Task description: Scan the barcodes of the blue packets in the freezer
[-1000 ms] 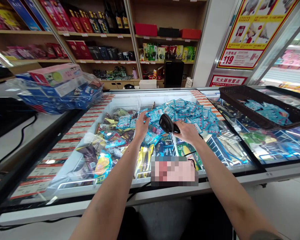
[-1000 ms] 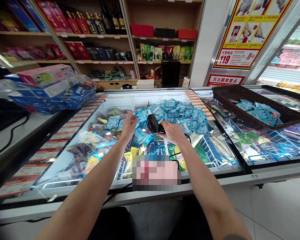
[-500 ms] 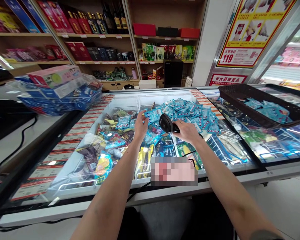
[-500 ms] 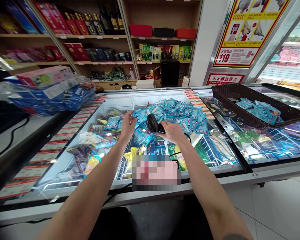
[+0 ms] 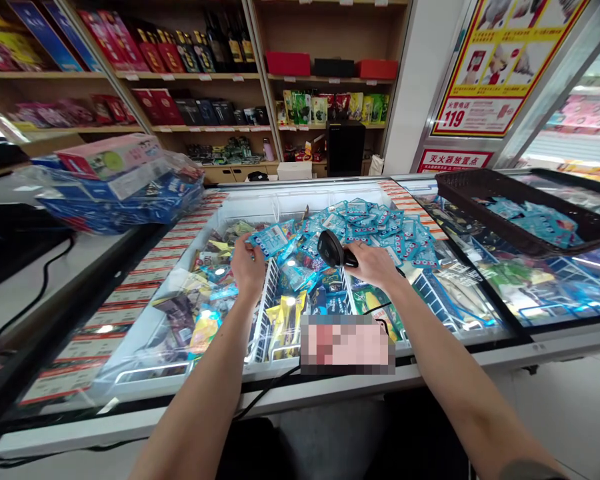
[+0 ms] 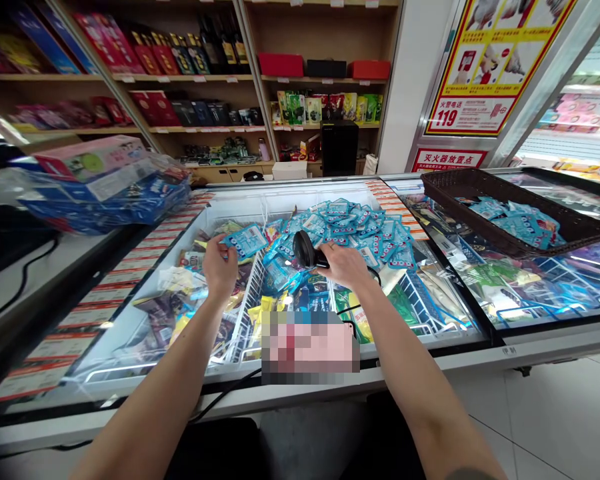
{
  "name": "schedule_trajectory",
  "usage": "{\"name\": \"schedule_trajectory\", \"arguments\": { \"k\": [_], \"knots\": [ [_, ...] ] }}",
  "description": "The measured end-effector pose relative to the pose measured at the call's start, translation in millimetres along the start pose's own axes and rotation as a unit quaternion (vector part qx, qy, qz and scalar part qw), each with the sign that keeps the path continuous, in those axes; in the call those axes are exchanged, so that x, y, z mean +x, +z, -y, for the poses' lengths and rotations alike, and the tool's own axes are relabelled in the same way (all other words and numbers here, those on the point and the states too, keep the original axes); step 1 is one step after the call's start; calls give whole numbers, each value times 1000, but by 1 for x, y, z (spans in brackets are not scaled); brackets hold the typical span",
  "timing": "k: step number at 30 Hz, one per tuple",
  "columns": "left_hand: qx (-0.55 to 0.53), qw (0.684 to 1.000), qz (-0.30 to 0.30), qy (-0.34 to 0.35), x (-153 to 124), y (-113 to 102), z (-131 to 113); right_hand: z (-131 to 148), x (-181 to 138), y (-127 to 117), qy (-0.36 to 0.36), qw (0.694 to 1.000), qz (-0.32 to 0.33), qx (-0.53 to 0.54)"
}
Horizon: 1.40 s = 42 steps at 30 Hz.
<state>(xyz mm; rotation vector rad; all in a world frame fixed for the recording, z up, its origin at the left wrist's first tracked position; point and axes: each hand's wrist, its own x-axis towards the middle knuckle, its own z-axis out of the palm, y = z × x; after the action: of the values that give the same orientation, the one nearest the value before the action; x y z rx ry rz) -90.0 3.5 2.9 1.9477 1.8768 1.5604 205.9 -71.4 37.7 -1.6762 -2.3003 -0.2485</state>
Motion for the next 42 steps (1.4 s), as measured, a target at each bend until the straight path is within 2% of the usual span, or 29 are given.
{"name": "schedule_trajectory", "arguments": {
  "k": [3,6,7,11,13,20,26,33,42],
  "knots": [
    [63,998,-22,-5,-2,-7,3,0,0,1,-3,1000,-1,2],
    [120,991,-58,13,-6,-10,-7,0,1,0,5,1000,0,3],
    [126,991,-46,28,-7,-10,-12,1,2,-1,8,1000,0,4],
    [138,972,111,157,-12,-7,-26,2,2,-3,14,1000,7,3],
    [155,959,150,184,-13,-4,-24,3,2,-4,15,1000,7,2],
    [190,967,94,141,-11,0,-13,4,2,-4,17,1000,17,-6],
    [162,962,127,177,-12,4,-27,4,2,-5,11,1000,15,-8],
    [138,967,165,138,-15,32,-44,3,3,-5,20,999,32,-15],
    [112,971,179,109,-15,39,-38,4,2,-3,21,999,28,-21]
  ]
}}
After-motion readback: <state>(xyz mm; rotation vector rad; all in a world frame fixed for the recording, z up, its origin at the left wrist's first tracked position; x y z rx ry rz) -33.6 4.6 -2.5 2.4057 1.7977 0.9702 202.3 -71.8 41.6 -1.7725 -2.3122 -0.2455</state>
